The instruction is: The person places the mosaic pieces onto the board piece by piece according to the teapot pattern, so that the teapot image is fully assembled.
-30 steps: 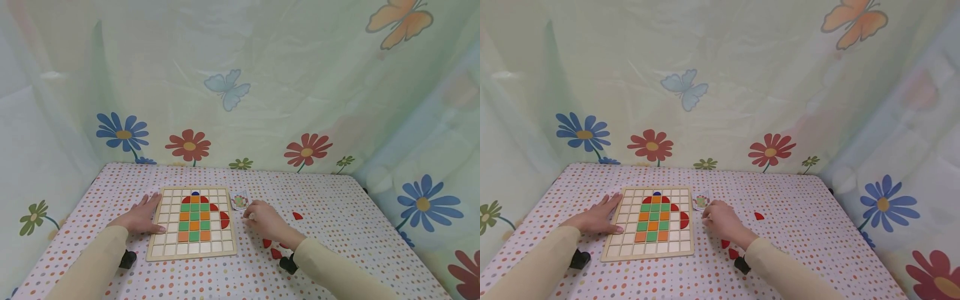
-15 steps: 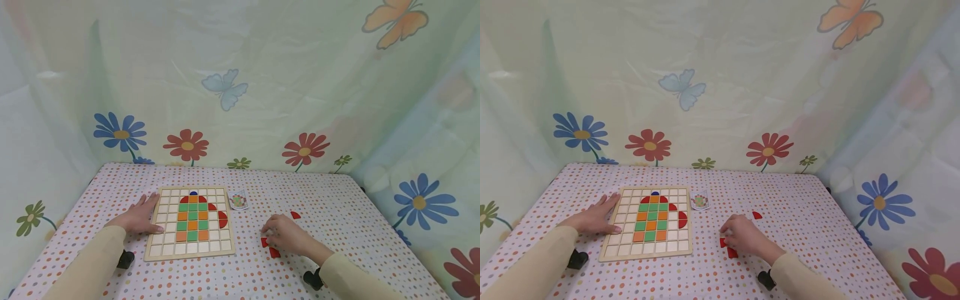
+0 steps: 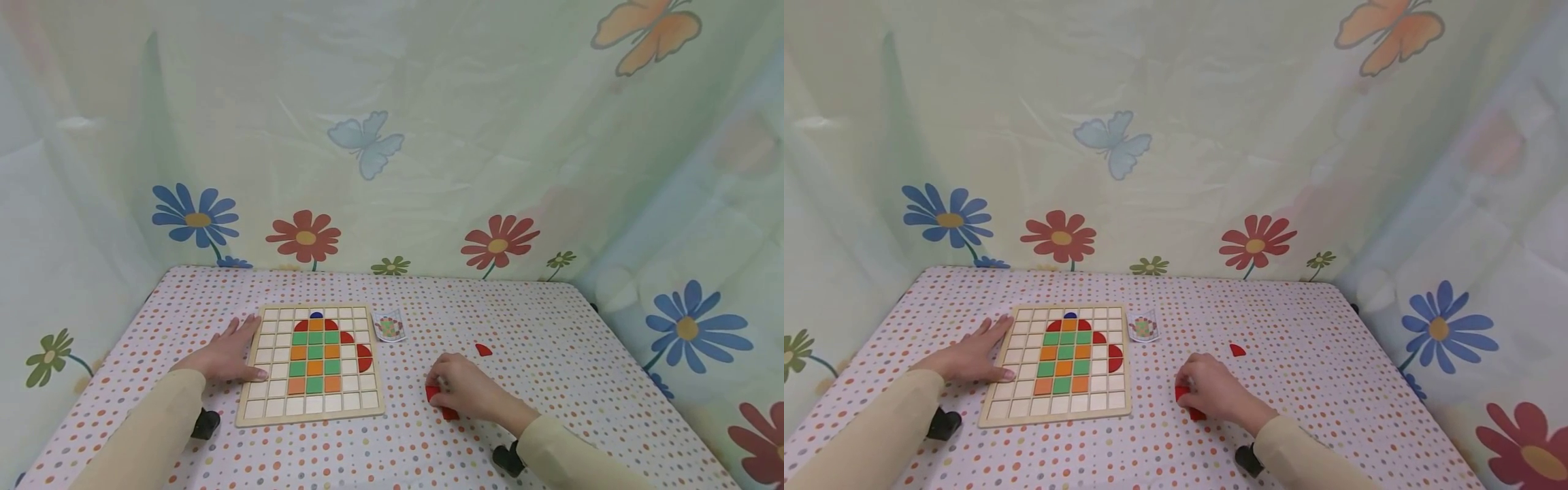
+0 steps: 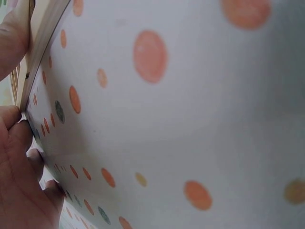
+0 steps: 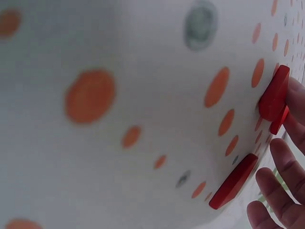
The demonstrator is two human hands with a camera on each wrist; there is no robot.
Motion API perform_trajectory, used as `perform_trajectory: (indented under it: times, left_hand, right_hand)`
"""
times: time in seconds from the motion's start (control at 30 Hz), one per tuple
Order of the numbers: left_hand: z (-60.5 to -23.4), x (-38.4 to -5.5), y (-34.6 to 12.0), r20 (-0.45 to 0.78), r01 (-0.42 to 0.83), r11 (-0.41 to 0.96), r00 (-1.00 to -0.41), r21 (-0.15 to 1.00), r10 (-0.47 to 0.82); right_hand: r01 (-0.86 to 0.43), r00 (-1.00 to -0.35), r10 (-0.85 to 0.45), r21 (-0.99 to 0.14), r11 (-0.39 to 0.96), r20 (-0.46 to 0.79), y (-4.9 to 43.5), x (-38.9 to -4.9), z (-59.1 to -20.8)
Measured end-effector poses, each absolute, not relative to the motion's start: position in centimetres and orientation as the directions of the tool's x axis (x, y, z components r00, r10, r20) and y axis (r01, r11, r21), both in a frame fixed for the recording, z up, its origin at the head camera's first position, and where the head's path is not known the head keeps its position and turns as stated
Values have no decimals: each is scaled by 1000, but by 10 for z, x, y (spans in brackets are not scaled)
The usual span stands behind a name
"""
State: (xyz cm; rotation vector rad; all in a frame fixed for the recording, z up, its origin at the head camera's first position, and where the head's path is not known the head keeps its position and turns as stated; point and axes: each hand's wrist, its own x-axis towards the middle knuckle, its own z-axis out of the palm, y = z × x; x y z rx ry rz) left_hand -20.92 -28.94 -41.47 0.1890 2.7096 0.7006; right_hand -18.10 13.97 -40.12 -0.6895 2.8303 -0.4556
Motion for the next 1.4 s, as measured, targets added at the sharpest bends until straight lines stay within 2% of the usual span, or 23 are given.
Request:
perform_trajectory:
  times: [0.5, 0.7, 0.9, 1.4]
  left_hand:
    - [-414, -208, -289, -282, 51, 865, -935, 498, 217]
    - [-415, -209, -291, -287, 47, 867, -933, 497, 215]
    - [-415, -210, -291, -289, 42, 866, -934, 498, 211]
    - [-411, -209, -289, -299, 47, 871, -929, 489, 218]
  right_hand:
    - [-434, -872, -483, -336, 836, -77, 113, -185, -396]
    - [-492, -843, -537, -349, 798, -37, 82, -188, -395]
    - [-580, -798, -602, -306, 755, 28, 52, -195, -398]
    - [-600, -782, -623, -241, 763, -24, 14, -196, -402]
